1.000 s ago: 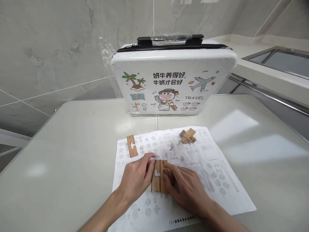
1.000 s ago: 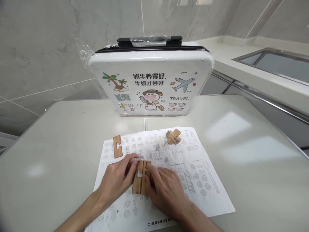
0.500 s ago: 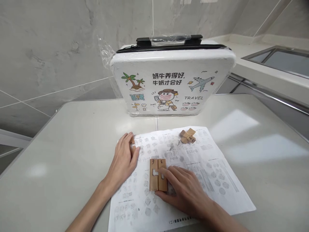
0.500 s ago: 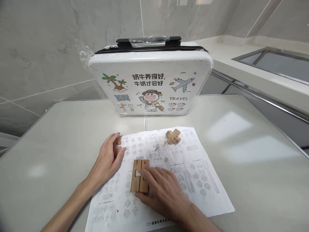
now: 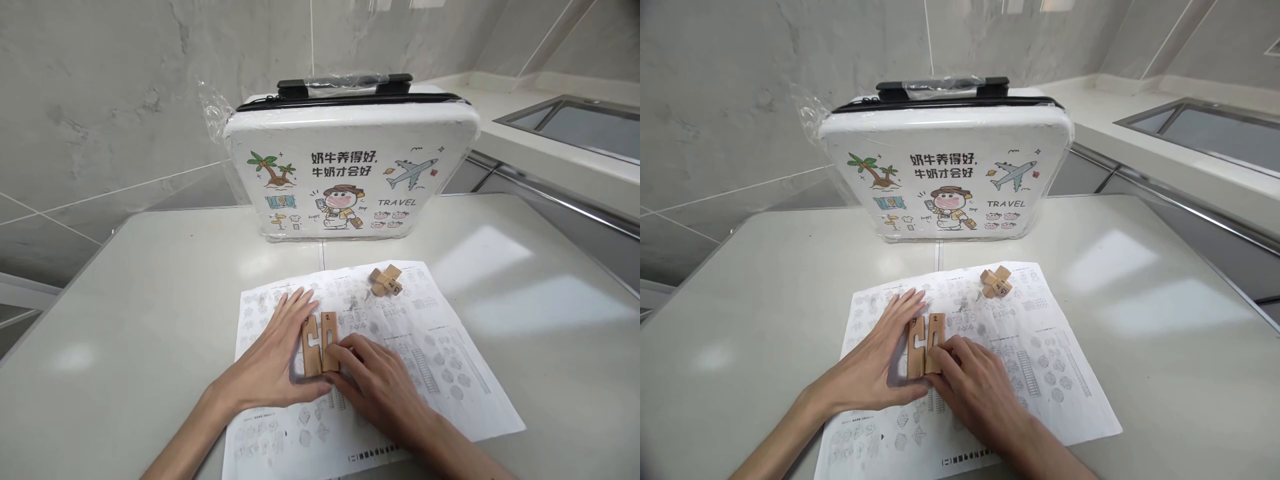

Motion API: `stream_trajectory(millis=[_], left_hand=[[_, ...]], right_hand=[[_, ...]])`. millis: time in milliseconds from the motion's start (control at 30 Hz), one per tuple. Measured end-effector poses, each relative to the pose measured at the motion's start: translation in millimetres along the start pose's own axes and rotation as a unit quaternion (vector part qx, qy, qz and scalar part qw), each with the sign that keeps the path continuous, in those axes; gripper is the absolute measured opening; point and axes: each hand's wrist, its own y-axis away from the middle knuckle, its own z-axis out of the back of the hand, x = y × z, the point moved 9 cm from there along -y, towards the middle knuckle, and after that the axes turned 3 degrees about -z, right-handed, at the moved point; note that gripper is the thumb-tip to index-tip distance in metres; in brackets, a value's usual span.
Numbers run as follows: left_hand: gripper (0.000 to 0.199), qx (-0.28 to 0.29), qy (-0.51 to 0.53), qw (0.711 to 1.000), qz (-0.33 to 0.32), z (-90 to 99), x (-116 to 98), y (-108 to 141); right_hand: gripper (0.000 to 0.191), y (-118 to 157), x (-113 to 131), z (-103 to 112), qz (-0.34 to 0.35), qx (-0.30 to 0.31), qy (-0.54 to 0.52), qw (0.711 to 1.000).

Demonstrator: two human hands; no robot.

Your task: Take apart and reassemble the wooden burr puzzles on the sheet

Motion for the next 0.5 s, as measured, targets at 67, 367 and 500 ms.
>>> stream_trajectory(millis=[67,367,500], left_hand=[[0.127,0.007,0.003,1.000,-0.006,-2.7,-1.4,-1.1],[0.109,-0.019,-0.009,0.999,-0.024,-1.5,2.3,-6.3],[0.110,-0.016,0.004,0.999,-0.032,-1.2,2.7,-8.6]], right_hand=[[0.008,0.0,1.1,-0.9,0.010,0.003,-0.003,1.000],[0.020,4.4,7.6,-8.5,0.060,0.054,-0.027,0.996],[0.020,2.9,8.0,-8.1,0.055,0.053,-0.033,0.997]])
